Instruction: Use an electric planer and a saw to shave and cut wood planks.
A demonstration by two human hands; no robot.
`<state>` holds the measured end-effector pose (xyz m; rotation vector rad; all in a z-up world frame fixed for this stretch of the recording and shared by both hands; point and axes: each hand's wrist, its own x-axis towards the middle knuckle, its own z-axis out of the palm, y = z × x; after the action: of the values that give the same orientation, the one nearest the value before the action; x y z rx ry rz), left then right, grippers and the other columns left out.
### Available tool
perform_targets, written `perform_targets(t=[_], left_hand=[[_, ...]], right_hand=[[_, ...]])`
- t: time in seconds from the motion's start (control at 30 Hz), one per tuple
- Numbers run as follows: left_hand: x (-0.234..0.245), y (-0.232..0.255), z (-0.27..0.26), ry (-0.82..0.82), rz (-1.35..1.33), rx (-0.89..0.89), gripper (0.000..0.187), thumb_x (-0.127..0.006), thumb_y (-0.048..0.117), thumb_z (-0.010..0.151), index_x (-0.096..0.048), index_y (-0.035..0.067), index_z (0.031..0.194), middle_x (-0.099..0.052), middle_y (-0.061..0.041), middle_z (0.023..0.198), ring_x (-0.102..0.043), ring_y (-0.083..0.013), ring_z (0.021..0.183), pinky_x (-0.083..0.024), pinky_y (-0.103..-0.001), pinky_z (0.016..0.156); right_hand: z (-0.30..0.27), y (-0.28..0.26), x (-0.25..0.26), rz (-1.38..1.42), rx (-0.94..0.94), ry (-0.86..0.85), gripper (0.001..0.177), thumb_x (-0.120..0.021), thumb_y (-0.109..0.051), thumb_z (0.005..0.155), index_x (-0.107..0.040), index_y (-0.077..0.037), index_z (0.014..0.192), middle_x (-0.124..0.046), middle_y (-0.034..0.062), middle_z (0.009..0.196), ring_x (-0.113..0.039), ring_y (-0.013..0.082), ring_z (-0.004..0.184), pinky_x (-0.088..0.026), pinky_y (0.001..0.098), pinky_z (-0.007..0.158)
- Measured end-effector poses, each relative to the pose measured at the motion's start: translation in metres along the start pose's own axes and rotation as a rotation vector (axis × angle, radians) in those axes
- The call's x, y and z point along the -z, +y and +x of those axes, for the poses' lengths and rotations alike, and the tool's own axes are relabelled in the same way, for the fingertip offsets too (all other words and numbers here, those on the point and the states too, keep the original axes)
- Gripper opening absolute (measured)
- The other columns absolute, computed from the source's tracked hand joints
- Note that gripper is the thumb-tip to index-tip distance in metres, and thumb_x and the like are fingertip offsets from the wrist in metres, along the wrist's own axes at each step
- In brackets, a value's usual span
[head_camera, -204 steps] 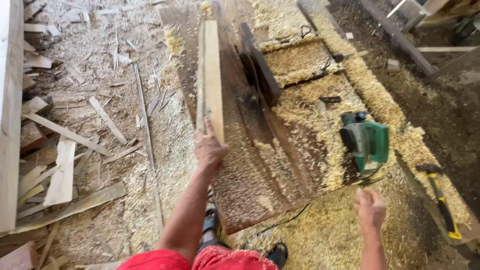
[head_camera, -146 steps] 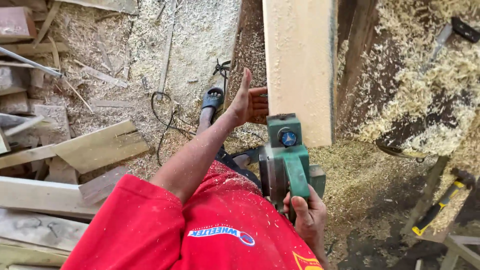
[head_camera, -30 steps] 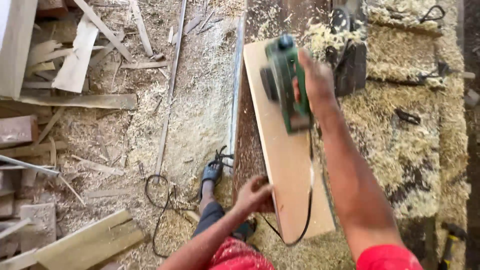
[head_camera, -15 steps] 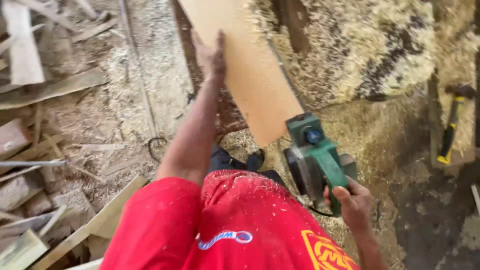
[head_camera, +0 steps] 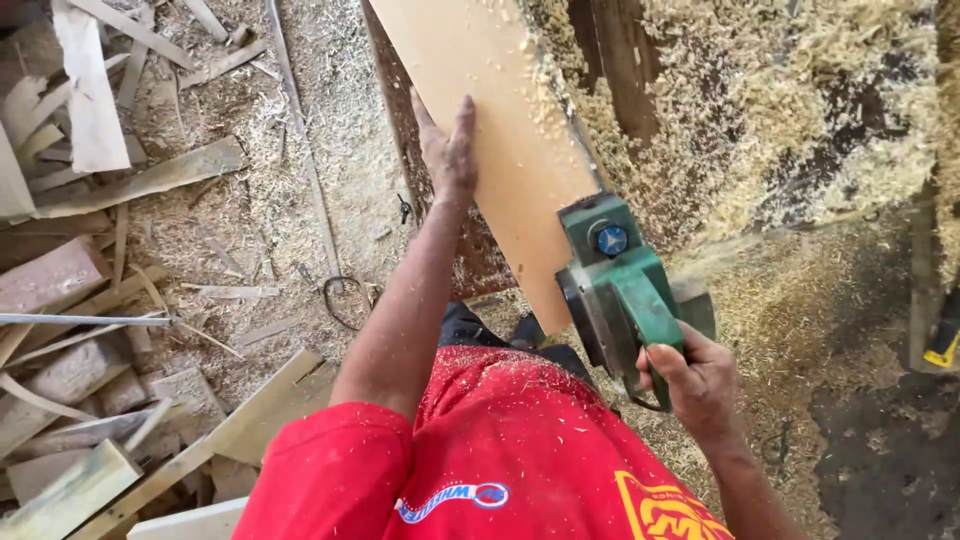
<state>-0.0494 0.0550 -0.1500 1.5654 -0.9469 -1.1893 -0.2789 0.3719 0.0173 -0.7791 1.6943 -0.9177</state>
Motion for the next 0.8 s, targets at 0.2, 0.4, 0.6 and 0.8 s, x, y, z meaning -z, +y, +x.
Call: perform_targets(t=[0.2,0.4,0.6,0.8], left_hand=[[0.000,-0.004,-0.001,0.043,-0.002,-0.064,0.074,-0.046,0.041,0.107,-0.023,-0.003,0.163,-0.039,-0.028,0.161,-0.043,-0.0363,0.147,-0.034,-0.042,0.122],[-0.003,-0.023,-0.001,0.058,-0.079,-0.072,0.062,-0.027,0.032,0.111,-0.026,-0.003,0.162,-0.038,-0.026,0.160,-0.040,-0.0378,0.149,-0.032,-0.041,0.122],[0.000,-0.016,-0.001,0.077,-0.046,-0.034,0.060,-0.028,0.031,0.111,-0.031,-0.004,0.159,-0.038,-0.024,0.162,-0.036,-0.0360,0.151,-0.027,-0.040,0.123],[0.001,-0.007,0.011,0.065,-0.064,-0.067,0.058,-0.030,0.031,0.110,-0.034,-0.004,0.156,-0.042,-0.023,0.160,-0.038,-0.0348,0.148,-0.028,-0.041,0.121]], right_hand=[[0.073,-0.052,-0.049,-0.079,0.039,-0.029,0.035,-0.067,-0.038,0.096,-0.070,-0.003,0.090,-0.069,0.0012,0.070,-0.065,0.0068,0.056,-0.054,0.0235,0.048],[0.172,-0.122,-0.114,-0.073,0.103,-0.049,0.038,-0.068,-0.041,0.097,-0.068,-0.004,0.087,-0.065,0.0007,0.067,-0.061,0.0073,0.052,-0.048,0.0243,0.046],[0.284,-0.206,-0.193,-0.022,0.106,-0.070,0.042,-0.069,-0.044,0.097,-0.067,-0.004,0.083,-0.062,0.0009,0.063,-0.058,0.0080,0.048,-0.046,0.0255,0.042],[0.442,-0.274,-0.288,0.056,0.265,-0.149,0.048,-0.071,-0.055,0.089,-0.073,-0.007,0.086,-0.064,0.0047,0.059,-0.059,0.0115,0.040,-0.044,0.0296,0.033]])
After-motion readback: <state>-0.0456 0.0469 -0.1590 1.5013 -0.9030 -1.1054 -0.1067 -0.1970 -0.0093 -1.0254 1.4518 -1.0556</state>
